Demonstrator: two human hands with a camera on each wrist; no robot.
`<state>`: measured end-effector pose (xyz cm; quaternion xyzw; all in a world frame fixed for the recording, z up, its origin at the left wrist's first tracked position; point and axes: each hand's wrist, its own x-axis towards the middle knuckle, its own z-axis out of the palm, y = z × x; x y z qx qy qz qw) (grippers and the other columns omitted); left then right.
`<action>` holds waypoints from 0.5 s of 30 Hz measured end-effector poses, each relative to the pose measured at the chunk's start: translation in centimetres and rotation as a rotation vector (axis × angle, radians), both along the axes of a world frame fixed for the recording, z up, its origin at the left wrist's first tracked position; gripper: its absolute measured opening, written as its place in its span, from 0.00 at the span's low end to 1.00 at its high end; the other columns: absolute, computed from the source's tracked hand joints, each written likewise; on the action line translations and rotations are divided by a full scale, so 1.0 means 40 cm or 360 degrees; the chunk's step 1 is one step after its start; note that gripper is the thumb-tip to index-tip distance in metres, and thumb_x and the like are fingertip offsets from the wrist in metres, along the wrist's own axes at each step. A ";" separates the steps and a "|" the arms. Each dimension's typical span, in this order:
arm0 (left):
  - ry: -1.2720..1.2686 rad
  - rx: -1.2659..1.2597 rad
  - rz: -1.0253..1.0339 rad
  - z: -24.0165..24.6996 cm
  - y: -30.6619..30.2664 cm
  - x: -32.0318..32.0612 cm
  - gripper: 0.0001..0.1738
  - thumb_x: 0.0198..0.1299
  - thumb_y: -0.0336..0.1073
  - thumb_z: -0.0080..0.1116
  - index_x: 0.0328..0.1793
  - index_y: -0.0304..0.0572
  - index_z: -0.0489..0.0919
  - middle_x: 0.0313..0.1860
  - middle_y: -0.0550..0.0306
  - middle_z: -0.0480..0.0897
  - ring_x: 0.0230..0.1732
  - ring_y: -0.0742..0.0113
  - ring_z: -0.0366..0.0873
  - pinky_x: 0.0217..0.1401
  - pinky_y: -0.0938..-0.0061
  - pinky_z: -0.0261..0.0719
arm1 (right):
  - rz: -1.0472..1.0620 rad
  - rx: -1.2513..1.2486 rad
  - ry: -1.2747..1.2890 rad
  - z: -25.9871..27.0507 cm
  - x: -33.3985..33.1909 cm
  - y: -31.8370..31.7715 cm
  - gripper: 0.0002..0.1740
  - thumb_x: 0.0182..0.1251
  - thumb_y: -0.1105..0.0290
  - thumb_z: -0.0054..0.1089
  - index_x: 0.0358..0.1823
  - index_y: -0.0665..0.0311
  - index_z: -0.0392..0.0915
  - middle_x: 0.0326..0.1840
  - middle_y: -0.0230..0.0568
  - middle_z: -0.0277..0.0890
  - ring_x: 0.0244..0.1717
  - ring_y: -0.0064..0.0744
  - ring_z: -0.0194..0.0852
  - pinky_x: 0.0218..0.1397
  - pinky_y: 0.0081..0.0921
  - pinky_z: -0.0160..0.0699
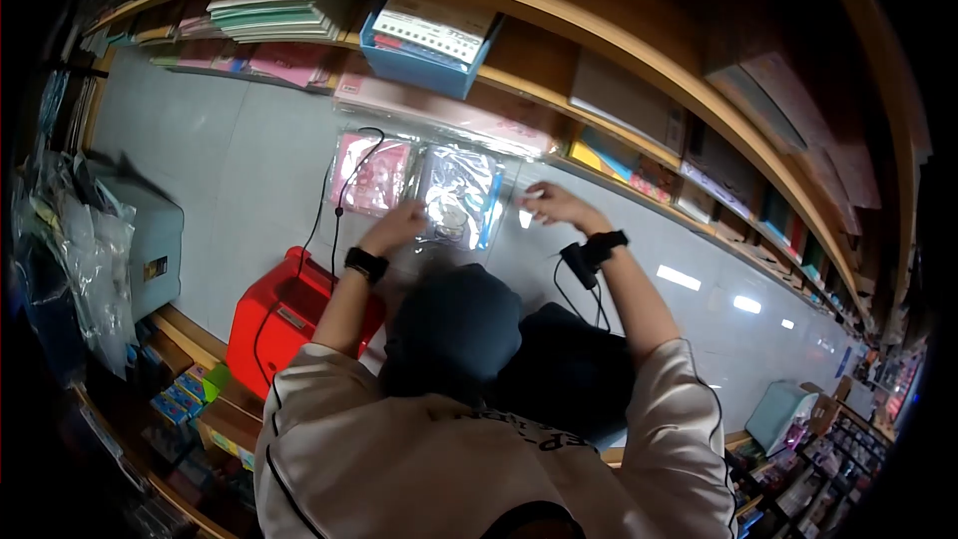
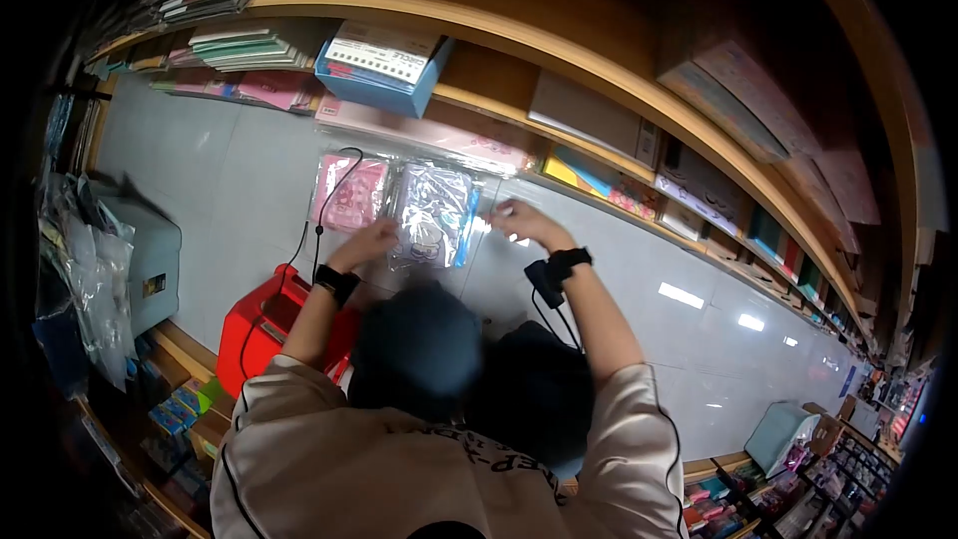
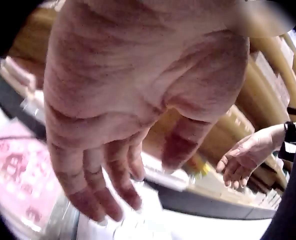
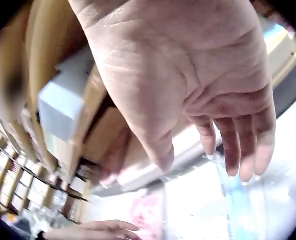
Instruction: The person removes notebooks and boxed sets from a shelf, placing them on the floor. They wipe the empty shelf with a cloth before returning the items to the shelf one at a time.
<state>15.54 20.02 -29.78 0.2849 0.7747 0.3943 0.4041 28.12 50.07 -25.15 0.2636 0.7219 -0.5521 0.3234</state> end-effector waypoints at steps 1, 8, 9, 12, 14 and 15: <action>0.0002 -0.0003 0.0006 -0.082 -0.018 0.021 0.18 0.54 0.35 0.50 0.49 0.33 0.70 0.37 0.51 0.77 0.38 0.64 0.75 0.41 0.69 0.73 | 0.0061 0.0087 -0.0133 -0.076 0.005 -0.026 0.52 0.44 0.36 0.59 0.59 0.75 0.58 0.46 0.55 0.70 0.42 0.40 0.73 0.38 0.30 0.76; 0.0362 -0.0508 0.0501 -0.180 -0.036 0.086 0.34 0.54 0.56 0.51 0.54 0.32 0.67 0.48 0.38 0.71 0.46 0.43 0.72 0.47 0.58 0.70 | -0.0373 -0.0291 -0.0269 -0.267 0.043 -0.231 0.61 0.42 0.36 0.61 0.63 0.82 0.48 0.63 0.63 0.53 0.63 0.47 0.54 0.64 0.28 0.54; 0.0390 -0.0507 0.0520 -0.166 -0.032 0.082 0.30 0.54 0.54 0.52 0.51 0.33 0.68 0.43 0.41 0.72 0.43 0.46 0.72 0.44 0.61 0.71 | -0.0526 -0.0320 -0.0190 -0.263 0.038 -0.249 0.59 0.42 0.38 0.63 0.62 0.82 0.49 0.61 0.62 0.55 0.62 0.46 0.56 0.63 0.28 0.55; 0.0440 -0.0525 0.0507 -0.181 -0.034 0.092 0.26 0.56 0.51 0.51 0.47 0.34 0.70 0.38 0.44 0.72 0.41 0.47 0.72 0.42 0.62 0.71 | -0.0787 -0.0291 -0.0062 -0.302 0.034 -0.279 0.55 0.43 0.42 0.66 0.60 0.82 0.53 0.59 0.59 0.60 0.59 0.44 0.61 0.61 0.28 0.59; 0.0487 -0.0469 0.0591 -0.200 -0.038 0.116 0.26 0.57 0.52 0.51 0.49 0.35 0.70 0.42 0.43 0.71 0.43 0.45 0.71 0.43 0.61 0.71 | -0.0890 -0.0232 -0.0024 -0.353 0.048 -0.290 0.53 0.43 0.44 0.67 0.58 0.81 0.55 0.57 0.57 0.63 0.57 0.43 0.63 0.60 0.27 0.60; 0.0476 -0.0485 0.0590 -0.197 -0.037 0.121 0.26 0.57 0.52 0.51 0.49 0.35 0.70 0.42 0.43 0.71 0.43 0.45 0.71 0.43 0.61 0.71 | -0.0930 -0.0212 -0.0002 -0.381 0.059 -0.287 0.52 0.43 0.45 0.67 0.58 0.81 0.55 0.56 0.56 0.64 0.57 0.42 0.63 0.59 0.27 0.61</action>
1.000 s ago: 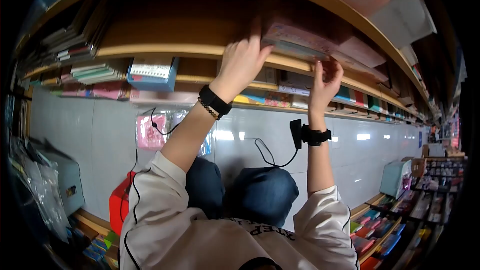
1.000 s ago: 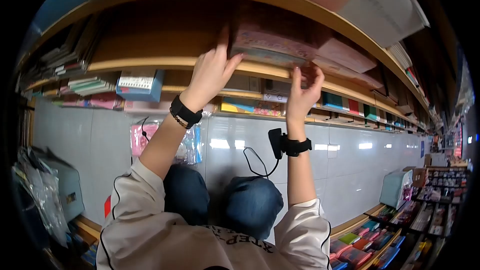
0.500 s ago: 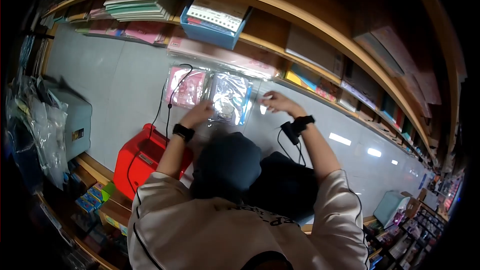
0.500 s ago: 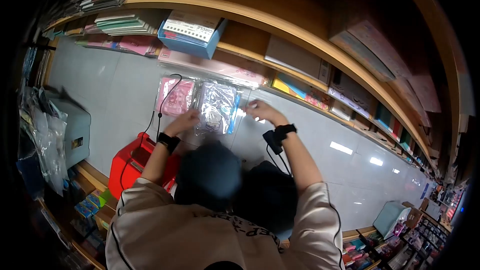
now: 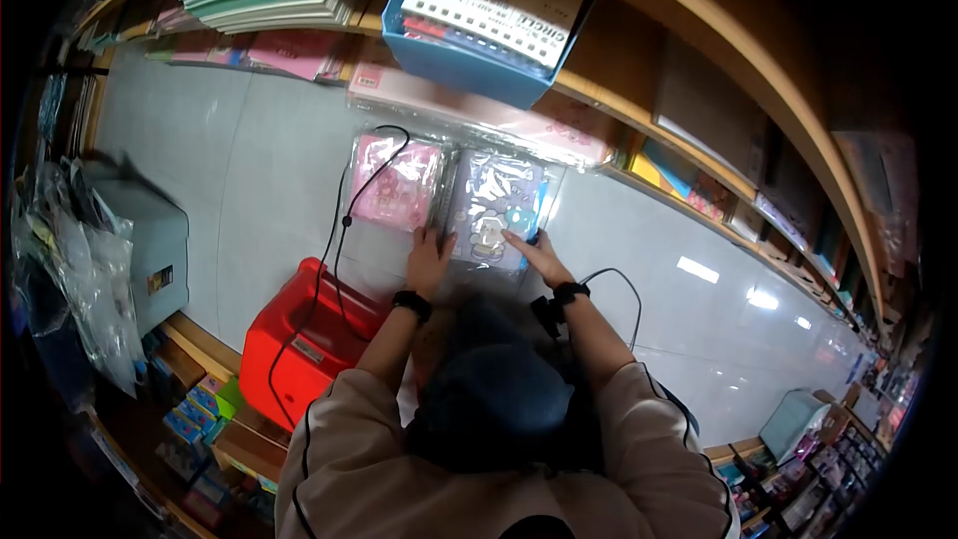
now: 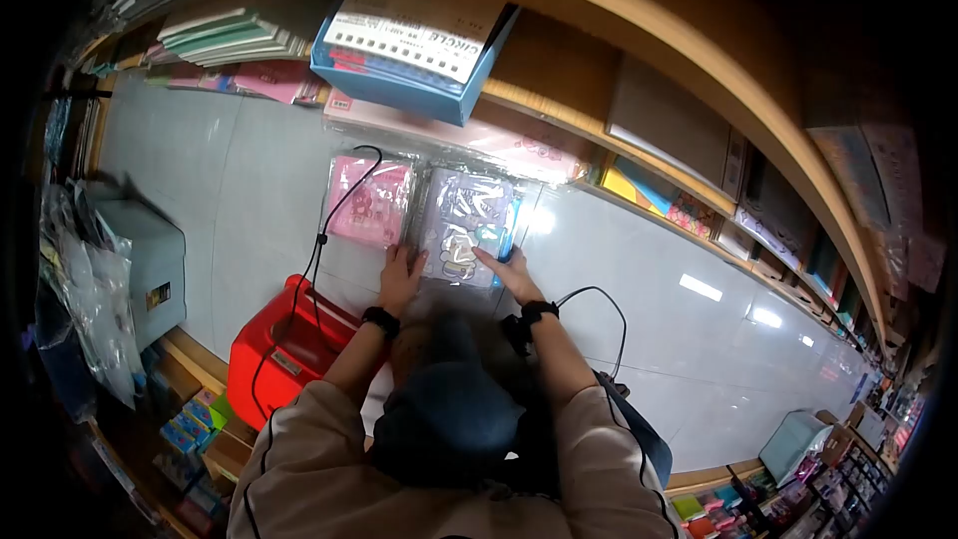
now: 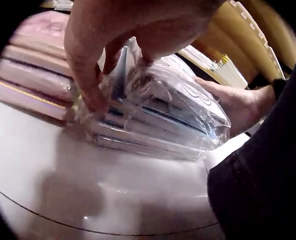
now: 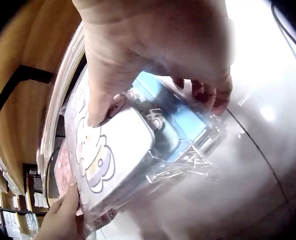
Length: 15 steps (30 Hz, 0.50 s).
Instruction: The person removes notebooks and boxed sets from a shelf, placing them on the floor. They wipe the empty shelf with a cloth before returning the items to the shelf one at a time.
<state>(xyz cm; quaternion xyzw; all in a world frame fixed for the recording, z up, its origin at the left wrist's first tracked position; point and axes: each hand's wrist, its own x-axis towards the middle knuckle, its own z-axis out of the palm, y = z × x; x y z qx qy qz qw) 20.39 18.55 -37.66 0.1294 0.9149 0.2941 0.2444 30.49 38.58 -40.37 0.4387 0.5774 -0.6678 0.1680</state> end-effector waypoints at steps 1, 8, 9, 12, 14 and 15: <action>-0.0001 -0.0008 -0.0008 0.004 0.003 0.004 0.26 0.57 0.52 0.50 0.50 0.35 0.70 0.44 0.41 0.70 0.43 0.45 0.71 0.44 0.61 0.71 | -0.0037 0.0027 0.0010 -0.024 0.015 0.001 0.52 0.44 0.45 0.67 0.58 0.81 0.55 0.55 0.55 0.65 0.56 0.40 0.64 0.59 0.27 0.62; 0.0149 0.0289 -0.0039 -0.018 0.023 0.048 0.27 0.53 0.49 0.57 0.47 0.31 0.70 0.47 0.36 0.68 0.49 0.44 0.67 0.51 0.62 0.66 | -0.0164 -0.0220 0.0094 0.013 0.027 0.025 0.52 0.46 0.46 0.65 0.60 0.80 0.51 0.56 0.53 0.63 0.58 0.40 0.62 0.60 0.27 0.60; 0.0149 0.0289 -0.0038 -0.022 0.028 0.049 0.27 0.53 0.49 0.57 0.47 0.31 0.70 0.47 0.36 0.68 0.49 0.44 0.67 0.51 0.62 0.66 | -0.0163 -0.0220 0.0093 0.019 0.026 0.025 0.52 0.46 0.46 0.65 0.60 0.80 0.51 0.56 0.53 0.63 0.58 0.40 0.62 0.60 0.27 0.60; 0.0222 0.0378 0.0023 -0.033 0.046 0.052 0.28 0.47 0.46 0.64 0.45 0.29 0.70 0.45 0.37 0.68 0.48 0.44 0.65 0.51 0.61 0.64 | -0.0238 -0.0196 0.0015 0.046 0.020 0.025 0.48 0.48 0.47 0.64 0.60 0.78 0.54 0.57 0.52 0.63 0.57 0.37 0.61 0.59 0.27 0.60; 0.0450 0.0355 -0.0018 -0.035 0.055 0.059 0.30 0.44 0.44 0.67 0.44 0.27 0.68 0.44 0.36 0.67 0.45 0.44 0.65 0.49 0.59 0.64 | -0.0435 -0.0238 0.0053 0.057 0.007 0.027 0.45 0.50 0.48 0.63 0.58 0.78 0.58 0.55 0.51 0.65 0.55 0.35 0.63 0.57 0.26 0.61; 0.0443 0.0352 -0.0012 -0.034 0.054 0.060 0.30 0.44 0.44 0.67 0.44 0.27 0.68 0.44 0.36 0.67 0.45 0.44 0.65 0.49 0.59 0.64 | -0.0430 -0.0240 0.0044 0.073 -0.002 0.033 0.45 0.50 0.48 0.63 0.58 0.78 0.58 0.55 0.51 0.65 0.55 0.35 0.63 0.57 0.26 0.61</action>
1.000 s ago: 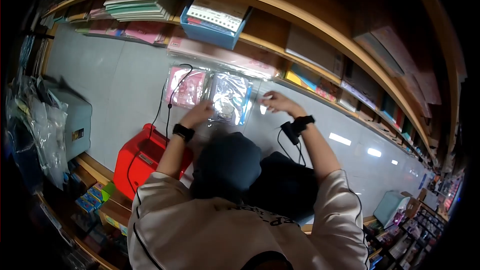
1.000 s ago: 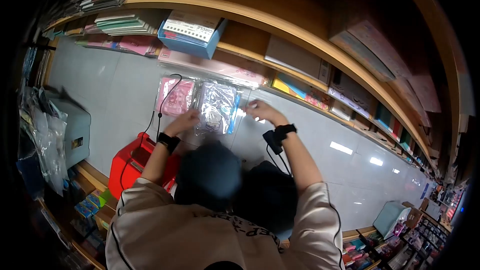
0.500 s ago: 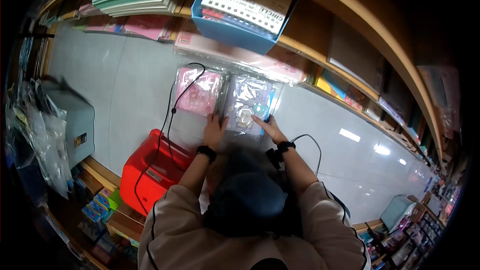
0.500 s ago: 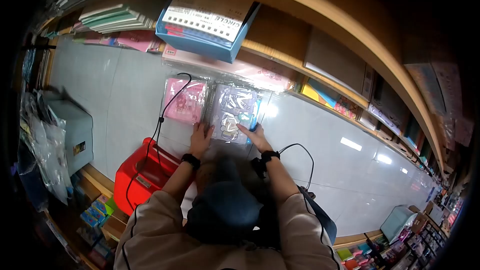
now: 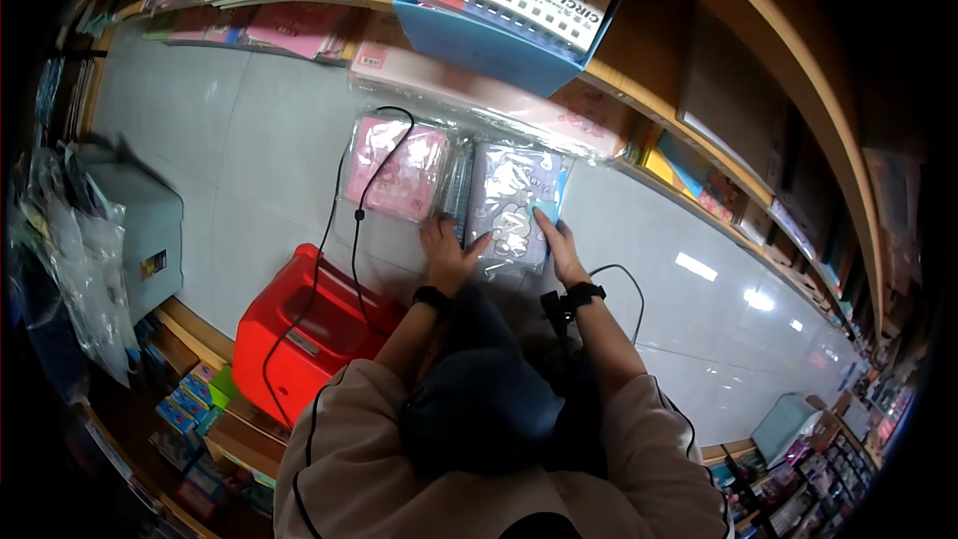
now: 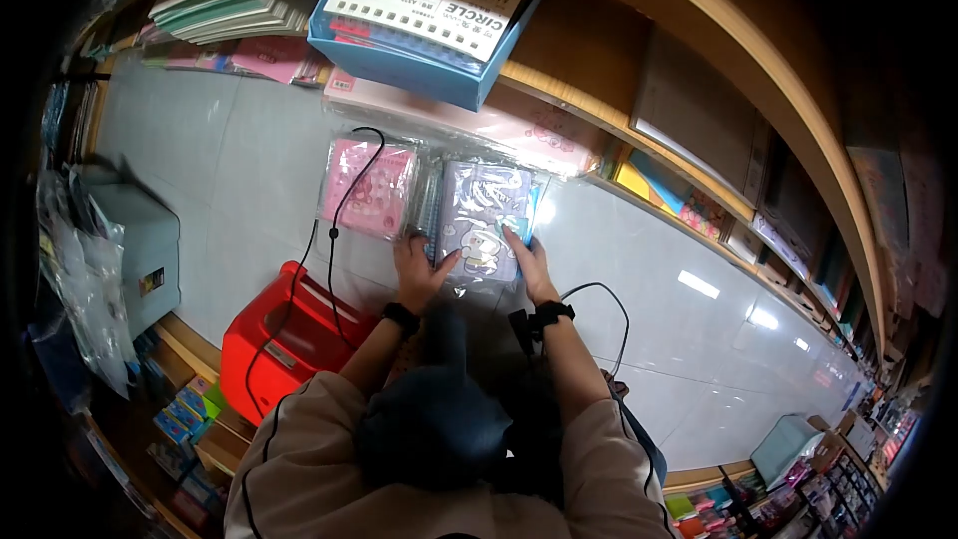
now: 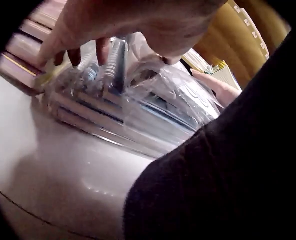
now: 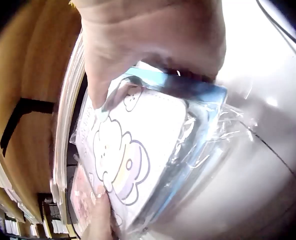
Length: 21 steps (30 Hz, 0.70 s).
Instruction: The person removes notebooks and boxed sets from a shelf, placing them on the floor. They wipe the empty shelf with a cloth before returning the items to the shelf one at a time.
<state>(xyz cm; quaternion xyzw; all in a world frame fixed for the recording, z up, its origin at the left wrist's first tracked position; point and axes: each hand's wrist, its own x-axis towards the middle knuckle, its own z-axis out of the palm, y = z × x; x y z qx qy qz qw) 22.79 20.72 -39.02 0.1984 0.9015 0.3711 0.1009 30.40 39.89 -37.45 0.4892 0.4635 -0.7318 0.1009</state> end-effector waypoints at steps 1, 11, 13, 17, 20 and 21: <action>0.0035 -0.0003 0.0015 0.000 0.000 0.000 0.33 0.44 0.44 0.67 0.46 0.25 0.66 0.44 0.35 0.68 0.46 0.43 0.65 0.49 0.58 0.64 | -0.0038 -0.0022 0.0077 0.016 -0.011 0.009 0.44 0.50 0.48 0.63 0.57 0.79 0.59 0.54 0.50 0.66 0.54 0.35 0.64 0.57 0.25 0.61; -0.0301 -0.0045 0.0043 0.000 -0.008 -0.014 0.53 0.39 0.59 0.65 0.58 0.18 0.58 0.54 0.25 0.64 0.55 0.35 0.62 0.58 0.55 0.60 | 0.0136 0.0084 -0.0053 -0.085 0.006 0.052 0.47 0.51 0.46 0.61 0.57 0.84 0.57 0.53 0.53 0.66 0.54 0.35 0.64 0.58 0.23 0.60; -0.0425 -0.0018 -0.0002 -0.019 -0.014 0.009 0.54 0.38 0.59 0.66 0.58 0.18 0.58 0.54 0.25 0.63 0.54 0.36 0.62 0.57 0.55 0.61 | 0.0086 -0.0166 0.0073 -0.038 0.012 0.056 0.45 0.53 0.49 0.60 0.57 0.83 0.57 0.55 0.52 0.65 0.56 0.35 0.63 0.58 0.23 0.60; -0.0598 -0.0124 -0.0153 -0.020 -0.024 0.026 0.56 0.34 0.60 0.68 0.58 0.19 0.58 0.54 0.26 0.61 0.55 0.36 0.61 0.56 0.56 0.63 | 0.0156 -0.0407 0.0102 -0.041 0.074 0.095 0.37 0.56 0.57 0.59 0.57 0.80 0.58 0.55 0.49 0.65 0.55 0.33 0.64 0.60 0.24 0.59; -0.0604 -0.0066 -0.0192 -0.031 -0.021 0.027 0.56 0.33 0.60 0.68 0.58 0.21 0.59 0.56 0.26 0.58 0.57 0.35 0.59 0.59 0.55 0.60 | 0.0027 -0.0408 0.0105 -0.049 0.099 0.081 0.37 0.56 0.57 0.60 0.58 0.78 0.59 0.55 0.48 0.65 0.55 0.33 0.64 0.59 0.24 0.59; -0.0417 -0.0039 -0.0209 -0.037 -0.020 0.029 0.56 0.33 0.61 0.67 0.59 0.22 0.59 0.58 0.25 0.57 0.59 0.35 0.57 0.61 0.53 0.58 | 0.0012 -0.0381 0.0098 -0.052 0.097 0.078 0.36 0.56 0.57 0.60 0.57 0.77 0.59 0.54 0.47 0.66 0.54 0.33 0.65 0.58 0.25 0.61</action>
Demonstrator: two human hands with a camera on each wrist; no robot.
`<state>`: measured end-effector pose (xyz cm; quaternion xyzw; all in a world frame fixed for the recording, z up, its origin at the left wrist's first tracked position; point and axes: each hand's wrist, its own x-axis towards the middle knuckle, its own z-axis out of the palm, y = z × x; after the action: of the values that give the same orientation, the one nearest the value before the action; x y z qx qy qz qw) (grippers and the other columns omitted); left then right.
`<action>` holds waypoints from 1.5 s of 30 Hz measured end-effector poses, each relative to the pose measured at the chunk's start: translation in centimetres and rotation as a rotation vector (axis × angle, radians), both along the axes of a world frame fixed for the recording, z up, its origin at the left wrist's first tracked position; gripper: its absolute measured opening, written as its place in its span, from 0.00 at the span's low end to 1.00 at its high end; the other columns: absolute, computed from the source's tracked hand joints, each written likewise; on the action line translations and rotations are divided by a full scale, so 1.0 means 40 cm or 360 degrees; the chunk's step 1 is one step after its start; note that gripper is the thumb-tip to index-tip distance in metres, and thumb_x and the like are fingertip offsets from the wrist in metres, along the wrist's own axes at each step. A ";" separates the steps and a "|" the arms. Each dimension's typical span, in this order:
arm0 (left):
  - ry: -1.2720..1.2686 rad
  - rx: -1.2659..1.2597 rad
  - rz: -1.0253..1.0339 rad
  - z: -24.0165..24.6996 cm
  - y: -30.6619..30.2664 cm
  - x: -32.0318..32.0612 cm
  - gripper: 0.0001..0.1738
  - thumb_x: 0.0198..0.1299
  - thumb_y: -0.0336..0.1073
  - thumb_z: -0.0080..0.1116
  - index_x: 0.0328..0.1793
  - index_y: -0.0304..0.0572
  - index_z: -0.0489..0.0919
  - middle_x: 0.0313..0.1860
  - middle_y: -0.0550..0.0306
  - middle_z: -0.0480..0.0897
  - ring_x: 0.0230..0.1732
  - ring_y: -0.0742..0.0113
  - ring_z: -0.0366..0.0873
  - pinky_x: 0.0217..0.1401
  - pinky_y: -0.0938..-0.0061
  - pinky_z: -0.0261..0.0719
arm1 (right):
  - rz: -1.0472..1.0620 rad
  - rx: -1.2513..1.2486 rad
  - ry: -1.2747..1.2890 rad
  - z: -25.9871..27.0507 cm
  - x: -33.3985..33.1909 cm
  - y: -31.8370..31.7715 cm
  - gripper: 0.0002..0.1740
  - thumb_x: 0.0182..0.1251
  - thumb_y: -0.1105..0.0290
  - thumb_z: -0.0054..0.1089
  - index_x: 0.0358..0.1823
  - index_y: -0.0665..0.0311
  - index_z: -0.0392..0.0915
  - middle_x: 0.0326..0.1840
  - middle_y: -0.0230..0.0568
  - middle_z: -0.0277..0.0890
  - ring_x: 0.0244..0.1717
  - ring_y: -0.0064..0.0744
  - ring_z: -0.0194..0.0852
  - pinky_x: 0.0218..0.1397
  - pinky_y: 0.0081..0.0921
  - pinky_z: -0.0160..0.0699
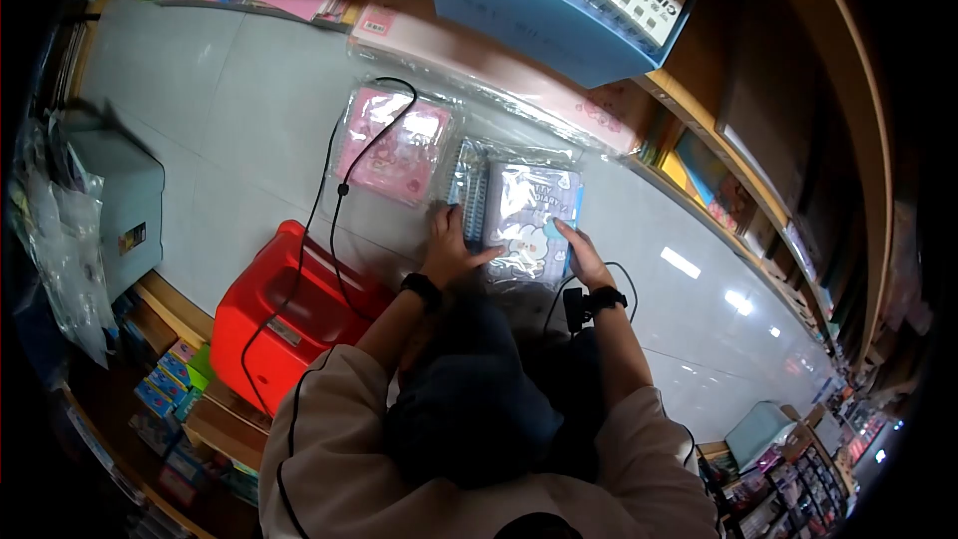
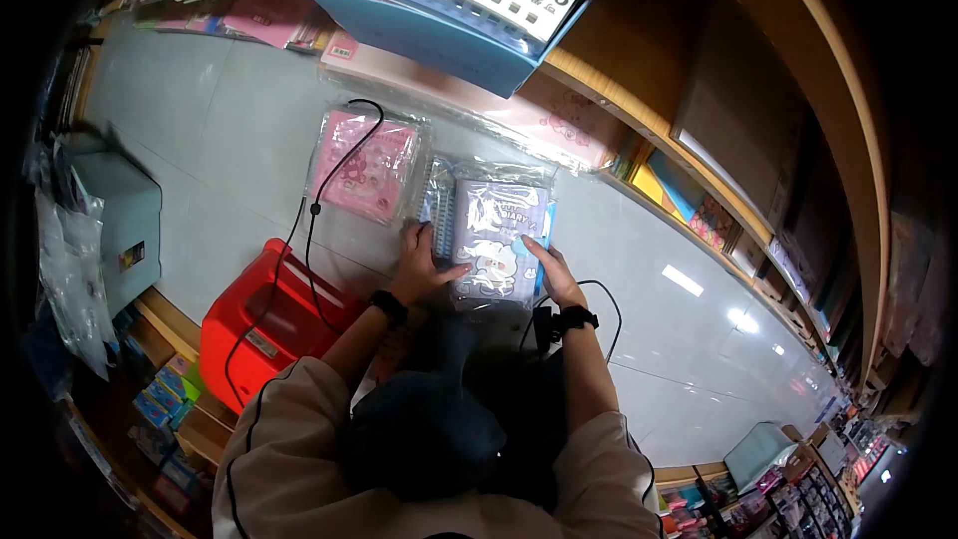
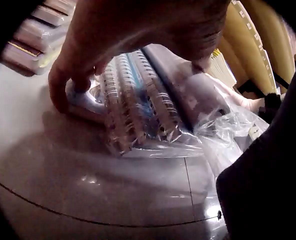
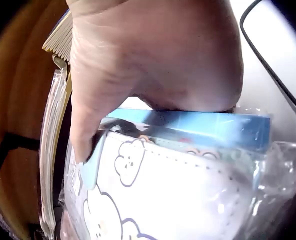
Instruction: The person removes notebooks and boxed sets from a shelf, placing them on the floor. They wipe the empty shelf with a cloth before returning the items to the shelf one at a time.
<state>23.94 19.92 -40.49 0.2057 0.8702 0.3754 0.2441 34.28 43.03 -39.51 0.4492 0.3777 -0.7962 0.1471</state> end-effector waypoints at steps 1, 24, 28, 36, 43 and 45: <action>-0.0008 -0.0003 0.0004 -0.004 0.001 0.006 0.56 0.33 0.61 0.67 0.59 0.22 0.59 0.58 0.25 0.57 0.59 0.35 0.57 0.61 0.53 0.58 | 0.0004 -0.0003 -0.0008 -0.001 0.000 0.002 0.36 0.56 0.57 0.60 0.57 0.77 0.59 0.54 0.47 0.66 0.54 0.33 0.65 0.58 0.25 0.61; -0.0192 0.0213 0.0283 -0.017 0.008 -0.051 0.43 0.45 0.44 0.65 0.60 0.25 0.57 0.53 0.30 0.65 0.56 0.41 0.62 0.58 0.58 0.60 | -0.0230 0.0108 -0.0002 0.026 -0.082 -0.079 0.40 0.52 0.56 0.62 0.58 0.76 0.56 0.52 0.51 0.66 0.51 0.38 0.68 0.54 0.29 0.67; -0.0211 0.0118 0.0324 -0.018 0.016 -0.058 0.52 0.40 0.53 0.68 0.61 0.21 0.55 0.55 0.27 0.62 0.57 0.37 0.58 0.59 0.56 0.58 | -0.0189 0.0210 0.0015 0.019 -0.086 -0.063 0.38 0.56 0.55 0.58 0.59 0.75 0.55 0.55 0.46 0.65 0.54 0.36 0.65 0.57 0.29 0.64; -0.0223 0.0272 0.0152 -0.025 -0.011 0.014 0.35 0.48 0.43 0.64 0.56 0.30 0.62 0.48 0.43 0.67 0.49 0.55 0.65 0.53 0.64 0.64 | 0.0404 0.0077 -0.0039 0.093 -0.066 0.015 0.42 0.51 0.55 0.63 0.61 0.74 0.55 0.56 0.50 0.63 0.57 0.37 0.63 0.58 0.28 0.62; -0.0976 0.0712 0.0623 -0.124 -0.031 0.066 0.15 0.65 0.38 0.41 0.50 0.31 0.64 0.45 0.53 0.68 0.51 0.65 0.64 0.55 0.74 0.62 | 0.0866 0.0281 -0.0098 0.106 -0.048 0.033 0.43 0.45 0.62 0.68 0.60 0.72 0.56 0.53 0.50 0.67 0.56 0.34 0.64 0.58 0.27 0.62; -0.1152 0.0915 0.0499 -0.195 -0.046 0.082 0.20 0.68 0.43 0.32 0.51 0.30 0.64 0.49 0.52 0.67 0.54 0.65 0.62 0.56 0.75 0.61 | 0.0492 0.0178 0.0126 0.122 -0.051 -0.005 0.41 0.44 0.64 0.69 0.58 0.74 0.58 0.52 0.49 0.68 0.53 0.34 0.67 0.57 0.27 0.64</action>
<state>27.22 18.07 -48.31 -0.0126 0.6110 0.6802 0.4047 32.26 42.85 -34.61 0.3613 0.4915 -0.7590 0.2277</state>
